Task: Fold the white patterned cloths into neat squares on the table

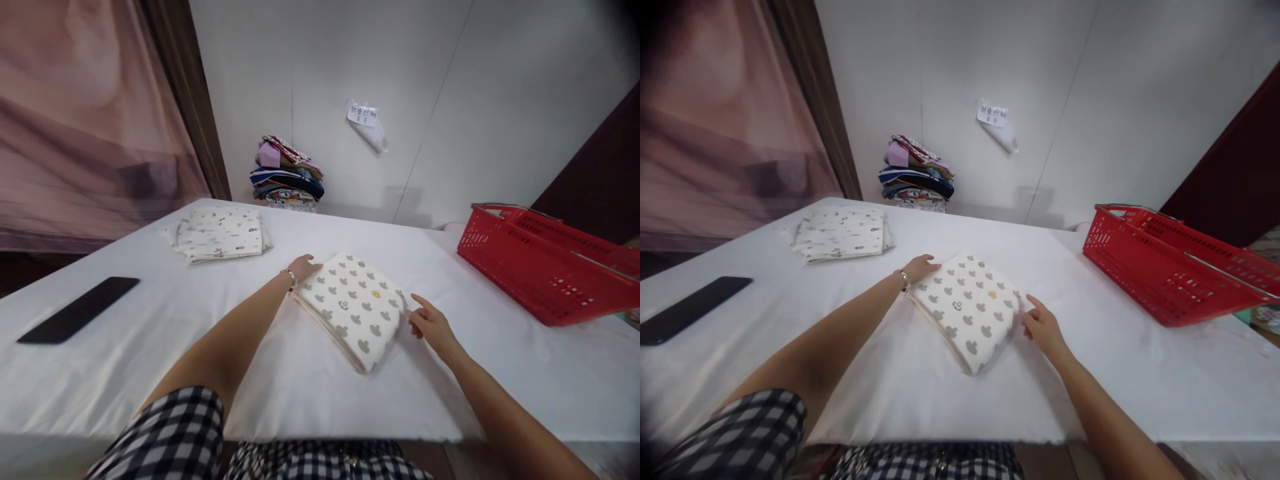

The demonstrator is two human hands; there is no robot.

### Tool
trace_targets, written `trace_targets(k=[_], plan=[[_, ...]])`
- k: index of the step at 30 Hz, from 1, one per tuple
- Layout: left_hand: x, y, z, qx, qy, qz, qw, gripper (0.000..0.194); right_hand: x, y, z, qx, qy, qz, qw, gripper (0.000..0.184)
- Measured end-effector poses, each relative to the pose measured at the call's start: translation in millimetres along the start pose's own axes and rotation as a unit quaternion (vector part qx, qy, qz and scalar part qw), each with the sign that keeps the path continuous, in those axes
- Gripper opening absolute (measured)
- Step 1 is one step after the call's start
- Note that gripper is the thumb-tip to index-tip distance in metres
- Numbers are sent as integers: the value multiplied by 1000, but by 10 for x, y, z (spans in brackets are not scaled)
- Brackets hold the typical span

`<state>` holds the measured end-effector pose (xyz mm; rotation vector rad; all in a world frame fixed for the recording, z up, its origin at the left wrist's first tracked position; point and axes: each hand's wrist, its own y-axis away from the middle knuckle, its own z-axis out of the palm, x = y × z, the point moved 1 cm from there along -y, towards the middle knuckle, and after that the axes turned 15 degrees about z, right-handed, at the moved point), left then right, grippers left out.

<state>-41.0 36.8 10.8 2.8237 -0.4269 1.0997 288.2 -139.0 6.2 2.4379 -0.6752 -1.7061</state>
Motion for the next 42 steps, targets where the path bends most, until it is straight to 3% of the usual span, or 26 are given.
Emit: trace_targets(k=[4,10,14,17,20,24,28,31,36,42], plan=[[-8,248,-98,26,-10,-5,1000,49,-169,-135,74,45,44,-122,990,40],[-75,617,-45,101,18,-11,995,44,-565,-286,631,17,156,-229,961,35],[-99,755,62,158,43,-19,986,33,-793,-413,1007,-13,275,-297,914,44],[-105,796,93,182,43,-4,982,26,-800,-537,1201,-23,408,-288,866,53],[-127,796,93,184,43,16,982,25,-712,-626,1280,-27,478,-253,840,55],[-167,768,95,175,21,29,984,26,-673,-682,1262,-37,473,-247,845,54],[-190,750,116,183,-13,48,982,25,-841,-806,1285,-17,411,-293,863,40],[-202,753,135,205,11,80,975,25,-1040,-942,1409,15,383,-343,857,32],[-215,754,149,212,60,148,964,21,-1282,-1101,1654,-31,432,-411,802,28],[-215,730,167,209,72,169,960,13,-1383,-1209,1694,-42,517,-430,739,19]])
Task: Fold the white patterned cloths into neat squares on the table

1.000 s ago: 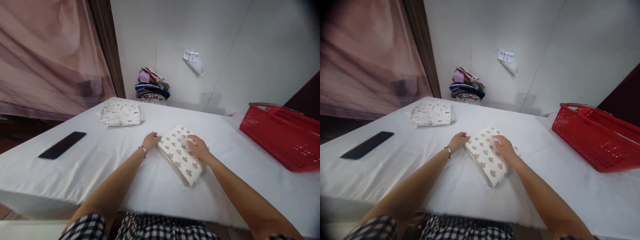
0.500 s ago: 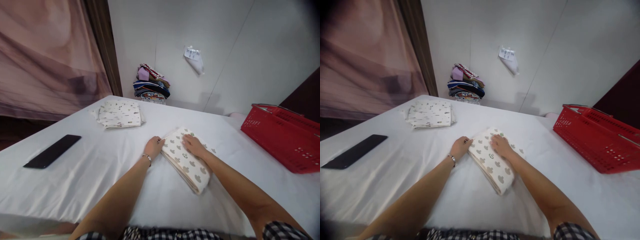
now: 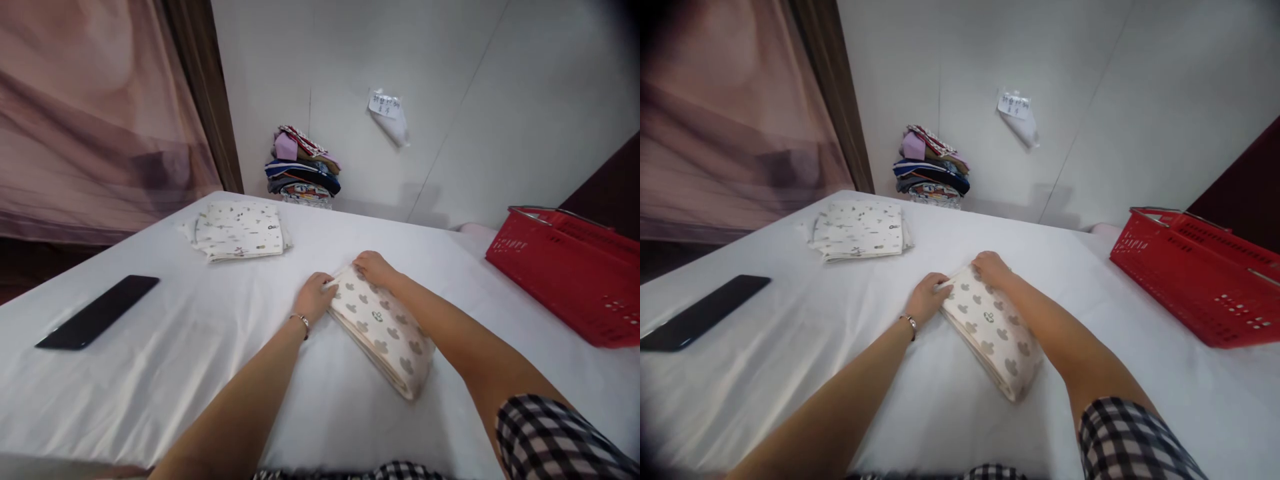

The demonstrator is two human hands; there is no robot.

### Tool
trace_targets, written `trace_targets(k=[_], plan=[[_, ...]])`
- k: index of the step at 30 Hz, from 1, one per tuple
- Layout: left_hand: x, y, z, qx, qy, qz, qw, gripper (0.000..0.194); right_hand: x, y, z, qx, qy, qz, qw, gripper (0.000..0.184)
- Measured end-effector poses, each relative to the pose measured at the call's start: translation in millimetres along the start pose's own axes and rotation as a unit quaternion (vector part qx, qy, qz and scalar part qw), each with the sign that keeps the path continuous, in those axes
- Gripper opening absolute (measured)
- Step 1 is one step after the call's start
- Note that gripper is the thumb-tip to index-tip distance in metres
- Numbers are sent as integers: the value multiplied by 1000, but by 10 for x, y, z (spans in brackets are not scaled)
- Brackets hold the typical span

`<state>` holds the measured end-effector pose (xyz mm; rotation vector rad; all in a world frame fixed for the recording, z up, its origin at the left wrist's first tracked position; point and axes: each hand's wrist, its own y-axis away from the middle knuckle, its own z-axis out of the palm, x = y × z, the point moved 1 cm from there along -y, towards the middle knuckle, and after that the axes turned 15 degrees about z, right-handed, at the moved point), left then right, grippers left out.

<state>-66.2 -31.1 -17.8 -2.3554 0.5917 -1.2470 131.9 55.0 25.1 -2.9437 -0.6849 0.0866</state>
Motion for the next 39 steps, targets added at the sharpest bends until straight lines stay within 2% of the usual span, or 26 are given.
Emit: trace_targets(k=[5,10,15,19,21,27,32,39], plan=[[10,4,30,15,-3,33,999,14,5,-18,-26,7,15,7,1000,13],[40,-4,33,3,-19,62,998,14,-14,36,-29,33,-7,13,999,9],[103,-17,6,-5,-33,85,996,14,-23,67,-50,21,-1,14,1000,18],[130,-23,-9,-21,-35,59,997,14,-32,37,-84,3,0,17,1000,18],[128,-22,-12,-9,-30,38,999,14,-35,11,-94,4,-10,24,1000,18],[74,2,0,32,-18,-85,996,17,-26,-46,-45,9,-28,31,999,19],[26,3,22,12,-35,-62,997,28,-8,-66,3,14,-50,35,998,19],[30,-15,11,-21,-39,-37,998,19,16,-33,42,22,-96,37,994,16]])
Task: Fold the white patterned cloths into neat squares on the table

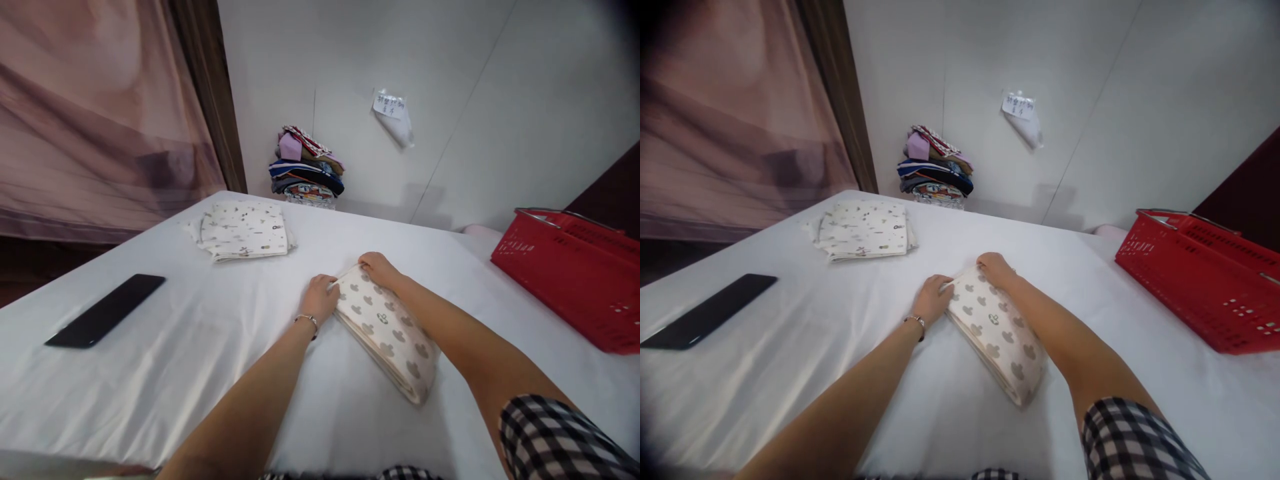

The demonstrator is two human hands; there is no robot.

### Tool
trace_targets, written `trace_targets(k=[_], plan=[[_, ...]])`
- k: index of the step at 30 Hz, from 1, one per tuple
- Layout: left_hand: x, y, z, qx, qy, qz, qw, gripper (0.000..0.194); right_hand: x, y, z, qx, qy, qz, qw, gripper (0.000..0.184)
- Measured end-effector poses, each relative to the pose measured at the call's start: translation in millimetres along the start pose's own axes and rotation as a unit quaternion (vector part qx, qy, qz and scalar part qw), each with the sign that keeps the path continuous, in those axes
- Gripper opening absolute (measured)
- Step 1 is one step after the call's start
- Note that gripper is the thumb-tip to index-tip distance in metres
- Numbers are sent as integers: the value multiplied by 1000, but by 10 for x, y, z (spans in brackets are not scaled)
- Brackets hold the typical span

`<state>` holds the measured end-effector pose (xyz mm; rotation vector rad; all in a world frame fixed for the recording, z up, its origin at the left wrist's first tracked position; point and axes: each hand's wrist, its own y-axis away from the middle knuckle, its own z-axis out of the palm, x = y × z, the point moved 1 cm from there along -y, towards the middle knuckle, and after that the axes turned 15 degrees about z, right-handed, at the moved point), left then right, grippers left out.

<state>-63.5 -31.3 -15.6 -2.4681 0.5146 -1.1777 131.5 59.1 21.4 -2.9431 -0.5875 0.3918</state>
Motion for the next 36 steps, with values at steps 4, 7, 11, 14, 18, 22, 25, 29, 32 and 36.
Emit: trace_targets(k=[4,7,11,14,18,22,25,29,32,36], plan=[[16,-1,-5,12,17,21,1000,14,3,22,7,-1,-19,-13,1000,20],[18,-1,8,14,33,22,999,12,-3,18,10,-4,-20,-17,1000,22],[9,7,14,16,34,-53,998,15,13,-32,37,-37,-2,1,999,21],[12,11,5,6,26,-102,994,17,25,-73,40,-65,8,11,998,20],[23,11,-1,4,24,-100,995,16,7,-83,-2,-61,22,-8,998,18],[31,12,-1,14,30,-85,996,15,4,-82,-19,-45,33,-15,998,24],[49,11,-14,22,31,-72,997,14,23,-110,-2,-60,56,-26,996,31],[76,8,-35,21,55,-87,994,12,25,-164,-14,-90,91,-26,991,26],[70,1,-24,42,86,-88,992,13,12,-196,-65,-96,102,-18,990,23],[10,-14,31,70,117,-81,987,20,16,-222,-93,-102,94,-18,990,23]])
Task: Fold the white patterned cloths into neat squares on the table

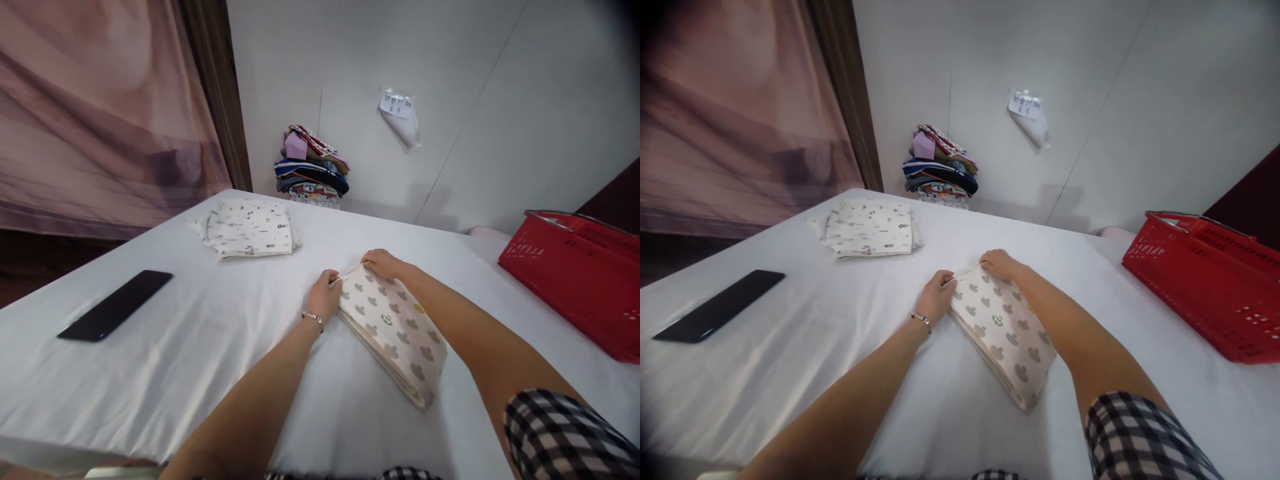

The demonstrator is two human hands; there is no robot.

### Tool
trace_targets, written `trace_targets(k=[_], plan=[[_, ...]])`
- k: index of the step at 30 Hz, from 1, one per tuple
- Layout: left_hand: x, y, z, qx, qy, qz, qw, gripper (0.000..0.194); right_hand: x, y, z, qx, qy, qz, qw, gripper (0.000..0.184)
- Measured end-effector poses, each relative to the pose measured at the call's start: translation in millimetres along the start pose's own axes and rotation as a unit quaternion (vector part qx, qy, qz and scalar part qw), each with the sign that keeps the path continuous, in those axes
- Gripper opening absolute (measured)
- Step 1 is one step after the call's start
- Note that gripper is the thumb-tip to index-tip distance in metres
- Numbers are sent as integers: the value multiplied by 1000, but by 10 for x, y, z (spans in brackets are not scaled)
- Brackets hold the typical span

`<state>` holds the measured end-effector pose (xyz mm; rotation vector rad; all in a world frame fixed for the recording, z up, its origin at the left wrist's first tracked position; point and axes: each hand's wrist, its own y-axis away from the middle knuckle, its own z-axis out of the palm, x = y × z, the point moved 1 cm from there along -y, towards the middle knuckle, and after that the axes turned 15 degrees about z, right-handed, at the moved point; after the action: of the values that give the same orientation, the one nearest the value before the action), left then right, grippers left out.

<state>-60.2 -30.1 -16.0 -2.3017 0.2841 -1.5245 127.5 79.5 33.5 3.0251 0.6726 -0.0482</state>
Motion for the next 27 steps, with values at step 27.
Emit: trace_targets(k=[27], plan=[[-36,-27,-38,-55,-43,5,998,23,-338,262,339,18,-74,53,996,42]])
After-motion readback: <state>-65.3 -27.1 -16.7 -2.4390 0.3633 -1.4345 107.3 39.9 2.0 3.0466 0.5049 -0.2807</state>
